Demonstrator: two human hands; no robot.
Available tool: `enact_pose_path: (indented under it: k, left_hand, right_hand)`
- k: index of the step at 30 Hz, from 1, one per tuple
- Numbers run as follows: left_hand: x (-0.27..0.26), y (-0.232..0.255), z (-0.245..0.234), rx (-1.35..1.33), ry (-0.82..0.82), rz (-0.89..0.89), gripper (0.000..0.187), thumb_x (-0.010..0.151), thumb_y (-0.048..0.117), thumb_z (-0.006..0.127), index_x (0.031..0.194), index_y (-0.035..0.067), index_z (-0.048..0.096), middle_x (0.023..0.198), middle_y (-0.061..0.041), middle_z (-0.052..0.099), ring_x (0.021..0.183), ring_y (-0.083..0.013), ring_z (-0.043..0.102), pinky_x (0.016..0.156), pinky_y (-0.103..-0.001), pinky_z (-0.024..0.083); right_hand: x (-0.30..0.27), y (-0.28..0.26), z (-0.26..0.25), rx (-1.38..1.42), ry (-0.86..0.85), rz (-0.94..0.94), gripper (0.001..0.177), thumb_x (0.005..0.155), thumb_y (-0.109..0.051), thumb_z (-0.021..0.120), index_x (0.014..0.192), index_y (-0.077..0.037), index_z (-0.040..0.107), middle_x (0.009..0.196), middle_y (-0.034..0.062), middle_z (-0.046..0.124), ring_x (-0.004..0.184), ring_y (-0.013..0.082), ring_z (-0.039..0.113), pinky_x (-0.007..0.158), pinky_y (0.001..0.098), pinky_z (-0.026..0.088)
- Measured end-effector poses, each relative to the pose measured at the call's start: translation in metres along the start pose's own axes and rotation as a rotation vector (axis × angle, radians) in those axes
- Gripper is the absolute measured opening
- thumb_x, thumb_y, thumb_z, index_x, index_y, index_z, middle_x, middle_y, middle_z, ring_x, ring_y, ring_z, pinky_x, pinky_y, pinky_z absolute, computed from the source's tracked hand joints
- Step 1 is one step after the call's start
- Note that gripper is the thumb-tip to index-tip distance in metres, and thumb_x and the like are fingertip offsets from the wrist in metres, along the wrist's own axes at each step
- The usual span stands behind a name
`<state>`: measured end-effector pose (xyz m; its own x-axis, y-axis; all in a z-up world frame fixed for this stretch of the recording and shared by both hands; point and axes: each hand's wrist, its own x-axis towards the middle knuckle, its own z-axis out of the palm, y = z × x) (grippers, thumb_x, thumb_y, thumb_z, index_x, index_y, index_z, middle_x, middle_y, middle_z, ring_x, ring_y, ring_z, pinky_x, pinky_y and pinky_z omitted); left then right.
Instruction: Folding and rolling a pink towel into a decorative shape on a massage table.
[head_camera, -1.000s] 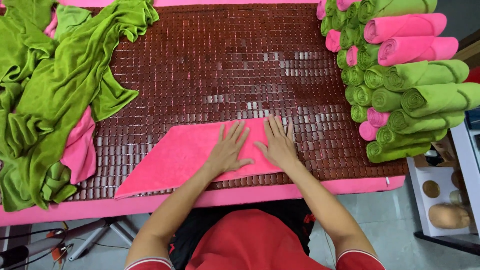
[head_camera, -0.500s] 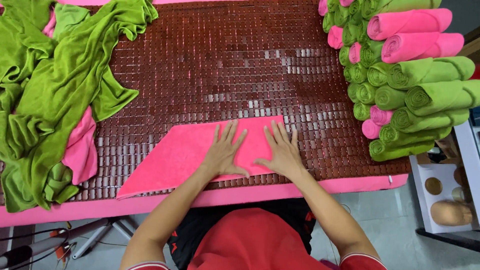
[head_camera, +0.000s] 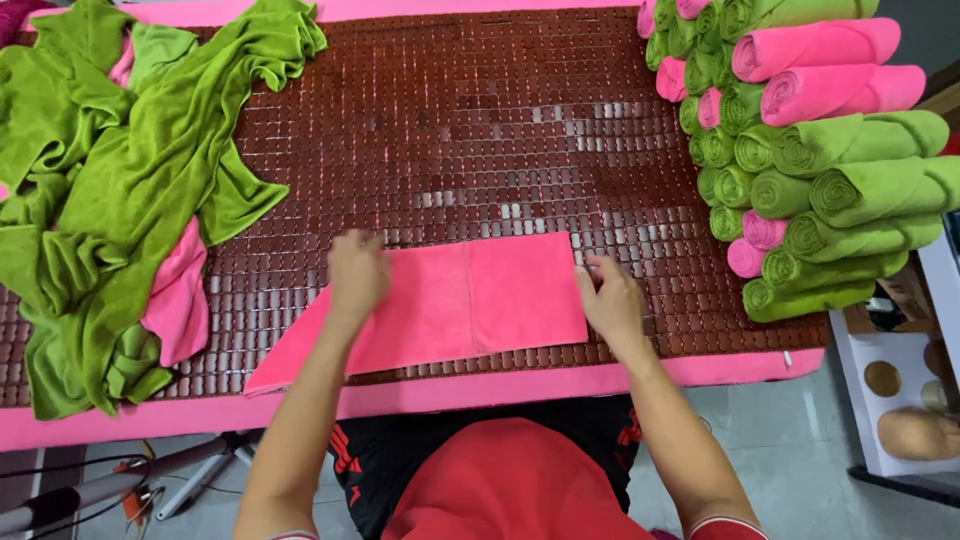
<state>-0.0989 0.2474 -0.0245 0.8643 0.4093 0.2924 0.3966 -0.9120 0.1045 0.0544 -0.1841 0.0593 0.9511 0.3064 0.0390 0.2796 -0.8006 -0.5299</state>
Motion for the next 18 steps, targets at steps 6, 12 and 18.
enact_pose_path:
  k: [6, 12, 18]
  left_hand:
    - [0.004, -0.042, -0.02, -0.201, -0.423, -0.257, 0.028, 0.082, 0.038, 0.082, 0.11, 0.035, 0.083, 0.104, -0.002, 0.076, 0.103, -0.0309, 0.076, 0.088, -0.049, 0.061]
    - [0.034, -0.042, -0.005, -0.037, -0.557, -0.216, 0.023, 0.076, 0.033, 0.082, 0.099, 0.034, 0.084, 0.096, -0.005, 0.08, 0.101, -0.0321, 0.078, 0.084, -0.05, 0.063]
    - [0.127, 0.043, -0.016, 0.029, -0.308, 0.165, 0.022, 0.084, 0.002, 0.068, 0.102, 0.007, 0.081, 0.092, -0.016, 0.076, 0.087, -0.037, 0.079, 0.074, -0.048, 0.064]
  right_hand:
    - [-0.016, -0.042, -0.038, -0.042, -0.341, 0.053, 0.049, 0.088, -0.033, 0.07, 0.136, -0.023, 0.064, 0.102, 0.0147, 0.08, 0.104, 0.0396, 0.076, 0.088, 0.0553, 0.057]
    - [-0.014, -0.02, -0.033, 0.1, -0.365, -0.145, 0.033, 0.083, -0.017, 0.071, 0.115, -0.026, 0.07, 0.067, 0.0083, 0.068, 0.074, 0.0343, 0.07, 0.07, 0.0477, 0.052]
    - [-0.057, -0.013, -0.015, 0.281, -0.236, 0.034, 0.015, 0.077, -0.014, 0.072, 0.082, -0.016, 0.085, 0.068, 0.0118, 0.076, 0.067, 0.0274, 0.074, 0.065, 0.04, 0.056]
